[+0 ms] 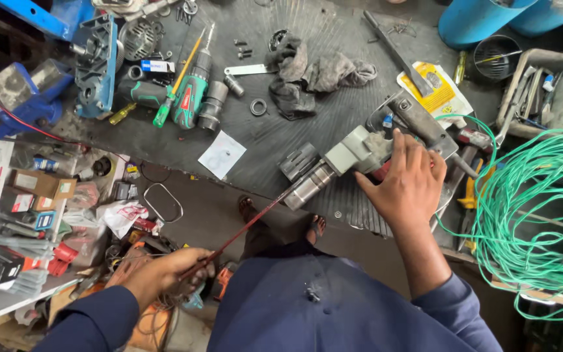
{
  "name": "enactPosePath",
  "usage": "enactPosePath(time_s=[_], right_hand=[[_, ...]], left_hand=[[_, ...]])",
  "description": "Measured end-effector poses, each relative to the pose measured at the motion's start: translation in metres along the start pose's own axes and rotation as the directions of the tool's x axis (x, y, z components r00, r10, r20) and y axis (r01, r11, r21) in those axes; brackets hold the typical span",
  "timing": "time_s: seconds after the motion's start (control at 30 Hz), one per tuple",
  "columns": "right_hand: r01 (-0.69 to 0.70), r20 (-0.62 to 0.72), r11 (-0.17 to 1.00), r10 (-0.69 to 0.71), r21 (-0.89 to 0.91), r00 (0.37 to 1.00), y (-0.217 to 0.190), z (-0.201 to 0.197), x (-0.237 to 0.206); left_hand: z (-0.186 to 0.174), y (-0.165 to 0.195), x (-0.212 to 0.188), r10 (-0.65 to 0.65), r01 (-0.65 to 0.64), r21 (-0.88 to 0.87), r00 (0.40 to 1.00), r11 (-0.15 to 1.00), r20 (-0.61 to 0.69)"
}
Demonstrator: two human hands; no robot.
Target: The person handles a red and white power drill on a cluttered workbench, inserts a long metal drill bit into the tool's chuck, and tightens the chuck by hand to secure the bit. They then pick up a rag and wipe the drill bit and other metal parts on the bench.
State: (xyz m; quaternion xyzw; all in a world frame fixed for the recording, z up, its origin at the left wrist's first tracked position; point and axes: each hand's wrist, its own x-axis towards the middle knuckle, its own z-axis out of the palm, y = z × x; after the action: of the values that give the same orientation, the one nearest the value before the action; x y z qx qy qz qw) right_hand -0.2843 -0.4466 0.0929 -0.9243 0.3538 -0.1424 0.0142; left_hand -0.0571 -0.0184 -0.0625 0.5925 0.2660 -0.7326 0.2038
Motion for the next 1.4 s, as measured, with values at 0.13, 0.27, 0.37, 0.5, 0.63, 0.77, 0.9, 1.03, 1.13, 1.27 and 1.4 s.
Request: enactPosePath(time_s=[0.13, 0.27, 0.37, 0.5, 0.63, 0.77, 0.9, 1.03, 1.13, 1.27, 1.4], right_hand=[[0.105, -0.154, 0.994, -0.106, -0.009, 0.982, -0.003, -0.003, -0.007], [0.310, -0.283, 0.912, -0.233, 0.268, 0.930, -0.018, -0.009, -0.022], [0.582, -0.323, 0.656, -0.484, 0.480, 0.813, -0.048, -0.004, -0.033], [0.713, -0.189, 0.320, -0.824, 0.624, 0.535, -0.109, 0.021, -0.047], [0.828, -0.193, 0.236, -0.906, 0.508, 0.377, -0.161, 0.045, -0.061], [0.859, -0.083, 0.242, -0.947, 0.451, 0.310, -0.187, 0.063, -0.073], [0.816, -0.153, 0.245, -0.915, 0.523, 0.373, -0.189, 0.075, -0.079], [0.816, -0.191, 0.224, -0.908, 0.533, 0.374, -0.189, 0.078, -0.080], [0.833, -0.201, 0.229, -0.907, 0.503, 0.371, -0.191, 0.076, -0.079], [0.826, -0.187, 0.253, -0.902, 0.504, 0.390, -0.192, 0.071, -0.078], [0.829, -0.175, 0.264, -0.903, 0.494, 0.392, -0.193, 0.068, -0.080]], left_hand=[[0.008, -0.011, 0.015, 0.335, -0.333, 0.038, 0.939, 0.942, -0.076], [0.052, -0.040, 0.008, 0.718, -0.795, 0.089, 0.486, 0.600, -0.498], [0.089, -0.072, -0.008, 0.845, -0.846, 0.409, 0.087, 0.342, -0.528], [0.112, -0.091, -0.008, 0.850, -0.865, 0.460, -0.079, 0.202, -0.521], [0.102, -0.077, 0.005, 0.608, -0.861, 0.043, 0.321, 0.506, -0.727], [0.092, -0.076, -0.007, 0.616, -0.898, -0.214, 0.423, 0.385, -0.665], [0.096, -0.091, -0.032, 0.716, -0.136, 0.985, -0.676, 0.106, -0.171], [0.094, -0.088, -0.035, 0.841, -0.743, 0.594, -0.081, 0.307, -0.535], [0.084, -0.085, -0.029, 0.658, -0.866, -0.190, 0.479, 0.463, -0.580], [0.074, -0.093, -0.025, 0.763, -0.431, 0.838, -0.399, 0.334, -0.509], [0.071, -0.096, -0.020, 0.849, -0.621, 0.735, -0.205, 0.271, -0.486]])
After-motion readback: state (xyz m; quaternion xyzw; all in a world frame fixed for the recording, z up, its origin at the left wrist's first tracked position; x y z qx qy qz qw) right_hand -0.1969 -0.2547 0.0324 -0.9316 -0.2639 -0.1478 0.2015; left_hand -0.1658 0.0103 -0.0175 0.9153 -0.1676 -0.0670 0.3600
